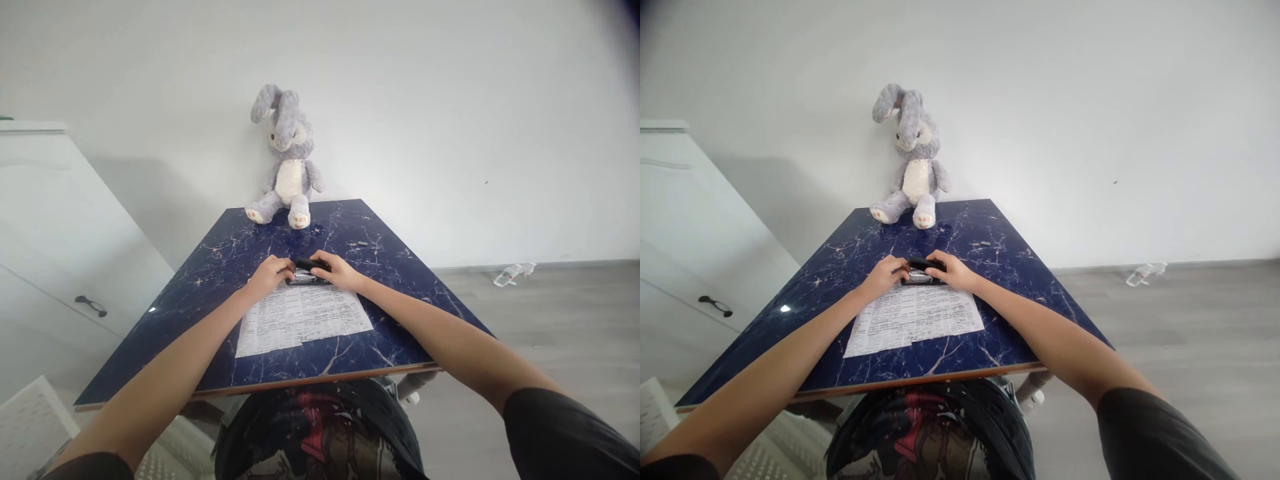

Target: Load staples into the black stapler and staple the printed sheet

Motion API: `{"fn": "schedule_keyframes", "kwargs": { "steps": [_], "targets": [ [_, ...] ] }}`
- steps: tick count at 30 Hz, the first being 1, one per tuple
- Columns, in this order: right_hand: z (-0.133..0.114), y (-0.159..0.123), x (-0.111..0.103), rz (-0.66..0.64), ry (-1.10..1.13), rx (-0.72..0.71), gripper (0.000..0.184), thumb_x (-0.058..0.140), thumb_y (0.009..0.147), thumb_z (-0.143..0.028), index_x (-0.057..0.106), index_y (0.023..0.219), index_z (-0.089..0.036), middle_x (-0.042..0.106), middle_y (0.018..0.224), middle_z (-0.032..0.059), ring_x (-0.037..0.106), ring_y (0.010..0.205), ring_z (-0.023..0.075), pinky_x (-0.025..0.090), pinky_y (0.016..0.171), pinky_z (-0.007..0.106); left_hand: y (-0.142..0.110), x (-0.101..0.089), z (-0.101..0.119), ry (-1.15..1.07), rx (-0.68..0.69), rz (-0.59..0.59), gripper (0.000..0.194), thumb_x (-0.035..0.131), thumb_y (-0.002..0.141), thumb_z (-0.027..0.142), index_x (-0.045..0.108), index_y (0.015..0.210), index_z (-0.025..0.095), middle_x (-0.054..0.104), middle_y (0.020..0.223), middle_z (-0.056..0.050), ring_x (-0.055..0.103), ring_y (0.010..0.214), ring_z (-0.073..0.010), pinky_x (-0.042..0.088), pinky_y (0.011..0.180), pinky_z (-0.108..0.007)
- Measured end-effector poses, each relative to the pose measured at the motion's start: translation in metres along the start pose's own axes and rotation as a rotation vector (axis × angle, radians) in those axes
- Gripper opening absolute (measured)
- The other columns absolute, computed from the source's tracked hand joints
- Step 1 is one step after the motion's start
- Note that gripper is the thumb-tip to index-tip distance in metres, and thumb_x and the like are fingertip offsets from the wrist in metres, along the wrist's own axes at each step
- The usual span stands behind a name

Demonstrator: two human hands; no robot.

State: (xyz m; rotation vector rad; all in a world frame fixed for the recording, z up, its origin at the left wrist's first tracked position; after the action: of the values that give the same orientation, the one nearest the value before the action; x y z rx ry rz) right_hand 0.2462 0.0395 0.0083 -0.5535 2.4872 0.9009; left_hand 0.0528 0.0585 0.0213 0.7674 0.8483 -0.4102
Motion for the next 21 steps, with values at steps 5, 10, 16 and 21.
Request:
{"fn": "schedule_keyframes", "kwargs": {
  "steps": [5, 10, 16, 21],
  "targets": [
    [-0.011, 0.001, 0.002, -0.044, -0.078, -0.078, 0.032, 0.068, 0.098, -0.047, 0.062, 0.110, -0.019, 0.064, 0.101, 0.0051, 0.058, 0.087, 0.0191, 0.046, 0.077, 0.031, 0.004, -0.015, 0.005, 0.000, 0.016, -0.059, 0.024, 0.076, 0.090, 0.043, 0.072, 0.079, 0.022, 0.075, 0.080, -0.001, 0.063, 0.081, -0.0210, 0.043, 0.090, -0.036],
    [-0.025, 0.002, -0.004, -0.203, -0.152, -0.121, 0.028, 0.073, 0.093, -0.041, 0.061, 0.103, -0.019, 0.062, 0.096, 0.0027, 0.056, 0.082, 0.0167, 0.044, 0.075, 0.029, 0.003, -0.026, -0.006, -0.025, -0.071, -0.028, 0.028, 0.066, 0.097, 0.047, 0.074, 0.086, 0.022, 0.078, 0.085, -0.001, 0.067, 0.078, -0.0194, 0.044, 0.089, -0.035],
    [-0.006, -0.016, -0.051, -0.503, -0.254, 0.071, 0.032, 0.074, 0.089, -0.047, 0.057, 0.095, -0.020, 0.056, 0.084, -0.0027, 0.046, 0.071, 0.0133, 0.036, 0.064, 0.026, 0.000, -0.017, -0.019, -0.056, -0.120, -0.071, 0.034, 0.057, 0.102, 0.050, 0.076, 0.090, 0.023, 0.079, 0.086, 0.000, 0.070, 0.078, -0.0196, 0.047, 0.078, -0.030],
    [0.039, -0.042, -0.110, -0.520, -0.160, 0.280, 0.062, 0.047, 0.098, -0.075, 0.068, 0.097, -0.016, 0.068, 0.091, 0.0075, 0.063, 0.083, 0.0213, 0.052, 0.075, 0.033, -0.003, -0.015, -0.021, -0.109, -0.155, -0.104, 0.037, 0.055, 0.103, 0.053, 0.075, 0.092, 0.024, 0.080, 0.090, 0.000, 0.072, 0.081, -0.0201, 0.049, 0.079, -0.029]
  ]
}}
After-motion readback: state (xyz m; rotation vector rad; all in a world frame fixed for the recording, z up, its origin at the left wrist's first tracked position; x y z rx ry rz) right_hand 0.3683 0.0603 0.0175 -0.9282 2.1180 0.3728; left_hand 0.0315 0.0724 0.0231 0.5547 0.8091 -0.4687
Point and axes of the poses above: each hand's wrist, its own y-axis towards the middle knuckle, its own x-axis out of the palm, z = x × y, the point moved 7 cm from there along y, towards the middle knuckle
